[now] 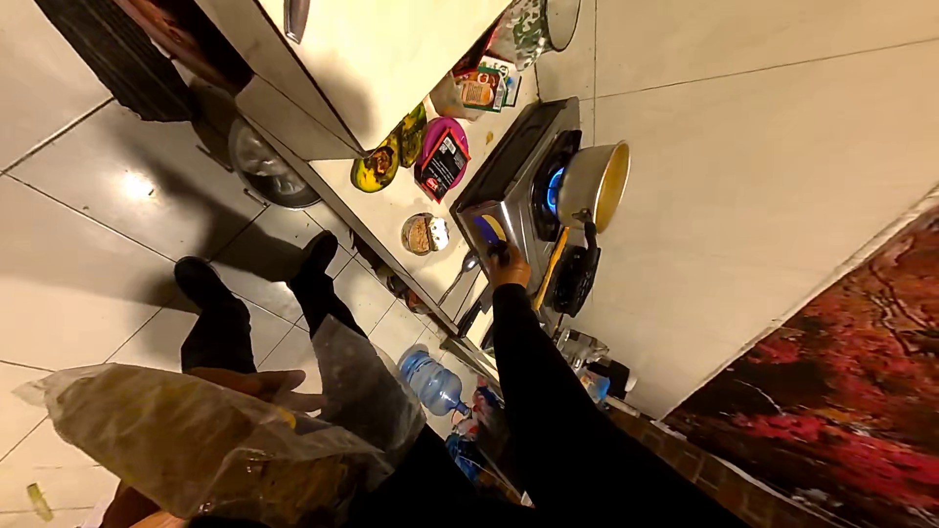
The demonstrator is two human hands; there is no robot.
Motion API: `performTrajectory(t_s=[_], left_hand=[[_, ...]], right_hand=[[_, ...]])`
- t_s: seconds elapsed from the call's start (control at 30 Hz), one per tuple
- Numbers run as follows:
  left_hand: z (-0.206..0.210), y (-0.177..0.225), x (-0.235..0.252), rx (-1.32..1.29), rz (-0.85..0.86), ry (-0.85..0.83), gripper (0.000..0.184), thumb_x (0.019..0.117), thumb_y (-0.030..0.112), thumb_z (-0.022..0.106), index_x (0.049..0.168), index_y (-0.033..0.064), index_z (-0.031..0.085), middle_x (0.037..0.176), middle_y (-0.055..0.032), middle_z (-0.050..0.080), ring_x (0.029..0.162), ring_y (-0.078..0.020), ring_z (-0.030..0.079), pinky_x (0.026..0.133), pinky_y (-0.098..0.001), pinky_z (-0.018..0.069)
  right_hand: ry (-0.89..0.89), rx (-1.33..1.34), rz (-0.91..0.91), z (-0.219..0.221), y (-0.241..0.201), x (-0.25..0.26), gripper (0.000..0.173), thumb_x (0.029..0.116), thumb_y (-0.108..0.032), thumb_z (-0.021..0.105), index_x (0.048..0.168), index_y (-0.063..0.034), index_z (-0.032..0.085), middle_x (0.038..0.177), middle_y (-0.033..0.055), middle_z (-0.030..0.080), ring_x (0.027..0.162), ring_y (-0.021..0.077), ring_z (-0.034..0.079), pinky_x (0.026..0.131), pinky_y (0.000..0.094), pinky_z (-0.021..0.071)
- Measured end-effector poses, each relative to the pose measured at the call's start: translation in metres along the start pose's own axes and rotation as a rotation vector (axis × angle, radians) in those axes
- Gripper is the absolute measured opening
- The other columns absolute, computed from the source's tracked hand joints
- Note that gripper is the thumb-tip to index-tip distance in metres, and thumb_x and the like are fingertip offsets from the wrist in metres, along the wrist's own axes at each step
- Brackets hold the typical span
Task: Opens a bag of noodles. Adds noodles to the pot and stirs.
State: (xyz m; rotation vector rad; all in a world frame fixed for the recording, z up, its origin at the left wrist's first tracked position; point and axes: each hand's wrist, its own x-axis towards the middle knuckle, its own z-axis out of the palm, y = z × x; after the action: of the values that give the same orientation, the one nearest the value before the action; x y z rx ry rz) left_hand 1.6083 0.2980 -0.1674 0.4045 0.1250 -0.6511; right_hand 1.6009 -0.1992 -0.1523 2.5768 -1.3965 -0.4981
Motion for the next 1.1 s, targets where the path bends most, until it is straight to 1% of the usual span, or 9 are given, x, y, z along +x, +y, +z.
performTrajectory(t_s=[0.07, 0.13, 0.27, 0.37, 0.47, 0.67, 0.77, 0.93, 1.1], left_hand=[[-0.005, 0.0, -0.003, 0.001, 0.001, -0.022, 0.057, 0.0886, 0.047, 0.074, 0.135, 0.0154, 0.064, 0.133, -0.0106, 0.068, 0.12, -0.0273, 0.067, 0.103, -0.0424, 0.0557], [-0.005, 0.0, -0.002, 0.005, 0.001, -0.04, 0.058, 0.0878, 0.051, 0.073, 0.134, 0.0169, 0.065, 0.133, -0.0086, 0.068, 0.12, -0.0258, 0.066, 0.102, -0.0418, 0.0558], [-0.001, -0.003, 0.004, -0.056, 0.011, -0.04, 0.059, 0.0887, 0.051, 0.072, 0.135, 0.0157, 0.064, 0.131, -0.0103, 0.069, 0.12, -0.0283, 0.067, 0.101, -0.0452, 0.0566], [0.002, -0.002, 0.005, -0.069, -0.007, -0.031, 0.06, 0.0875, 0.052, 0.073, 0.133, 0.0139, 0.065, 0.13, -0.012, 0.069, 0.119, -0.029, 0.067, 0.102, -0.0454, 0.056], [0.004, -0.001, 0.007, -0.056, -0.01, -0.032, 0.061, 0.0888, 0.056, 0.069, 0.133, 0.0146, 0.065, 0.13, -0.0116, 0.069, 0.119, -0.0288, 0.067, 0.101, -0.0447, 0.0565], [0.003, -0.003, 0.007, -0.042, -0.002, -0.068, 0.064, 0.0876, 0.058, 0.07, 0.137, 0.0166, 0.063, 0.133, -0.0105, 0.067, 0.121, -0.0284, 0.066, 0.102, -0.0451, 0.0562], [-0.002, -0.005, 0.004, -0.018, 0.0, -0.065, 0.062, 0.0888, 0.057, 0.069, 0.136, 0.0175, 0.064, 0.134, -0.0085, 0.068, 0.123, -0.0252, 0.065, 0.103, -0.0422, 0.0551], [-0.005, -0.008, 0.001, -0.012, -0.006, -0.066, 0.065, 0.0901, 0.061, 0.066, 0.138, 0.0173, 0.062, 0.134, -0.0097, 0.067, 0.121, -0.0278, 0.066, 0.102, -0.0451, 0.056], [-0.007, -0.009, 0.0, -0.011, 0.004, -0.077, 0.065, 0.0894, 0.06, 0.067, 0.139, 0.0188, 0.062, 0.135, -0.0082, 0.067, 0.123, -0.0256, 0.065, 0.103, -0.0435, 0.0553]], right_hand=[[0.0, 0.028, 0.013, 0.001, 0.002, 0.002, 0.04, 0.0994, -0.026, 0.067, 0.129, 0.0005, 0.066, 0.121, 0.0256, 0.07, 0.117, 0.0424, 0.066, 0.105, 0.0608, 0.0466], [0.005, 0.059, 0.022, 0.002, 0.004, 0.003, 0.038, 0.0994, -0.026, 0.067, 0.124, 0.0024, 0.067, 0.118, 0.0266, 0.07, 0.116, 0.0428, 0.066, 0.104, 0.0607, 0.0469], [0.031, 0.123, 0.033, 0.005, 0.005, 0.002, 0.036, 0.0984, -0.024, 0.069, 0.122, 0.0034, 0.068, 0.116, 0.0272, 0.07, 0.114, 0.0421, 0.066, 0.103, 0.0593, 0.0482], [0.033, 0.145, 0.039, 0.006, 0.007, 0.004, 0.035, 0.0982, -0.023, 0.069, 0.122, 0.0035, 0.068, 0.115, 0.0258, 0.071, 0.113, 0.0406, 0.067, 0.103, 0.0586, 0.048], [0.042, 0.139, 0.02, 0.006, 0.009, 0.005, 0.034, 0.0977, -0.022, 0.07, 0.119, 0.0044, 0.068, 0.113, 0.0265, 0.071, 0.111, 0.0413, 0.067, 0.102, 0.0594, 0.048], [0.021, 0.107, 0.006, 0.005, 0.007, 0.005, 0.038, 0.0978, -0.022, 0.07, 0.127, 0.002, 0.067, 0.121, 0.0251, 0.07, 0.118, 0.0401, 0.065, 0.107, 0.058, 0.0461], [0.018, 0.074, 0.001, 0.004, 0.006, 0.005, 0.037, 0.0978, -0.023, 0.07, 0.125, 0.0008, 0.068, 0.12, 0.0237, 0.071, 0.117, 0.0396, 0.066, 0.106, 0.0581, 0.0469], [0.007, 0.06, 0.002, 0.002, 0.004, 0.004, 0.037, 0.0981, -0.023, 0.069, 0.126, 0.0008, 0.068, 0.12, 0.0245, 0.07, 0.117, 0.0406, 0.066, 0.106, 0.0592, 0.0461], [-0.03, 0.069, 0.007, -0.003, 0.001, 0.002, 0.039, 0.0988, -0.023, 0.068, 0.129, 0.0013, 0.066, 0.123, 0.0259, 0.069, 0.121, 0.0417, 0.064, 0.108, 0.0595, 0.0448]])
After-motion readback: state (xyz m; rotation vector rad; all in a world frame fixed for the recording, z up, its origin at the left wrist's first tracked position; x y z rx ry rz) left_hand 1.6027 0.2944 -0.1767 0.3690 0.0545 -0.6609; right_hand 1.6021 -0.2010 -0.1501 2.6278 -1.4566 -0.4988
